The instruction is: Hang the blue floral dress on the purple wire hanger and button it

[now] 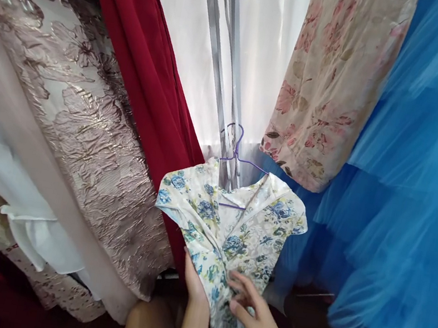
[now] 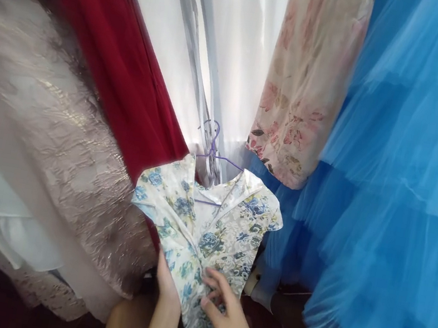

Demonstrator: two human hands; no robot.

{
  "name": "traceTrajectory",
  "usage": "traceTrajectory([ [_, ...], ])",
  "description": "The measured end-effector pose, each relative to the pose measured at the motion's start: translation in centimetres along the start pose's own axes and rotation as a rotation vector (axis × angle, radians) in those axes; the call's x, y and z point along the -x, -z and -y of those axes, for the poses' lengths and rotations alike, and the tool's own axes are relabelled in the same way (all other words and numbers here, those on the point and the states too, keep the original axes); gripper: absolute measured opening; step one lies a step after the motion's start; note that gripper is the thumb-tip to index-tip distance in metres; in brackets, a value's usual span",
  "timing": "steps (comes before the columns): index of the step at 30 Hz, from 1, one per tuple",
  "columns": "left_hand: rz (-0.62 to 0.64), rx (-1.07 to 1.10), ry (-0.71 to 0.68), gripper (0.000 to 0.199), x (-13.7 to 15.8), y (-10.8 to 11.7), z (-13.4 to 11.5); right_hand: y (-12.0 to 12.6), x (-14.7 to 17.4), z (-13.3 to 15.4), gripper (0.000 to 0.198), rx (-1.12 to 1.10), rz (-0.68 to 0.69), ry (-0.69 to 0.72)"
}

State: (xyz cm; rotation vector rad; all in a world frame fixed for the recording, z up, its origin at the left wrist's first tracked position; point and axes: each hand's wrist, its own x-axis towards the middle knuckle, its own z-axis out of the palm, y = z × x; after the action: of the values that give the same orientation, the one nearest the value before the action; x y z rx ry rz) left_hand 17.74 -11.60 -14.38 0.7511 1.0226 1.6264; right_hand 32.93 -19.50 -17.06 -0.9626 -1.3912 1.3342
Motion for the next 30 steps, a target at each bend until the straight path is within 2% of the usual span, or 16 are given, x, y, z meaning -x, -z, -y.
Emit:
traceTrajectory([
  [2, -0.055, 0.044, 0.042, 0.075, 0.5, 0.4, -0.5, 0.6, 0.2, 1.0, 0.049, 0.003, 0.261, -0.069],
  [3, -0.087, 0.039, 0.039, 0.071, 0.8, 0.5, -0.8, 1.0, 0.3, 1.5, 0.046, 0.006, 0.353, -0.098],
  [4, -0.117, 0.016, 0.021, 0.067, 1.0, 0.6, -1.0, 1.4, 0.3, 1.9, 0.043, 0.014, 0.385, -0.115],
  [5, -0.140, -0.019, -0.004, 0.067, 1.3, 0.6, -1.1, 2.0, 0.2, 2.3, 0.039, 0.028, 0.354, -0.119],
  [7, -0.163, -0.063, -0.010, 0.070, 1.8, 0.6, -0.8, 3.2, -0.4, 2.8, 0.037, 0.059, 0.162, -0.094],
  [9, -0.154, -0.061, 0.057, 0.062, 2.4, 0.3, 0.1, 4.3, -1.4, 2.9, 0.038, 0.074, -0.013, -0.053],
  [11, -0.122, -0.050, 0.114, 0.053, 3.0, -0.1, 1.1, 4.7, -2.4, 2.9, 0.037, 0.089, -0.103, -0.010],
  [15, -0.066, -0.055, 0.104, 0.047, 3.7, -0.9, 2.3, 3.6, -4.4, 2.3, 0.036, 0.094, -0.227, 0.031],
  [21, -0.043, -0.043, 0.112, 0.056, 3.5, -0.4, 1.2, 1.8, -6.1, 2.7, 0.027, 0.194, -0.242, 0.089],
  [23, -0.084, -0.052, 0.027, 0.061, 3.4, 0.1, 0.7, 1.9, -6.1, 2.9, 0.025, 0.199, -0.236, 0.076],
  [27, -0.231, -0.270, -0.445, 0.064, 4.0, 0.5, -0.1, 2.4, -5.3, 2.6, 0.027, 0.124, -0.231, 0.017],
  [29, -0.164, -0.424, -0.586, 0.056, 4.4, 0.1, -0.2, 2.5, -4.7, 2.5, 0.026, 0.079, -0.206, -0.001],
  [30, -0.092, -0.475, -0.599, 0.049, 4.7, -0.2, -0.2, 2.5, -4.4, 2.6, 0.025, 0.064, -0.193, -0.004],
])
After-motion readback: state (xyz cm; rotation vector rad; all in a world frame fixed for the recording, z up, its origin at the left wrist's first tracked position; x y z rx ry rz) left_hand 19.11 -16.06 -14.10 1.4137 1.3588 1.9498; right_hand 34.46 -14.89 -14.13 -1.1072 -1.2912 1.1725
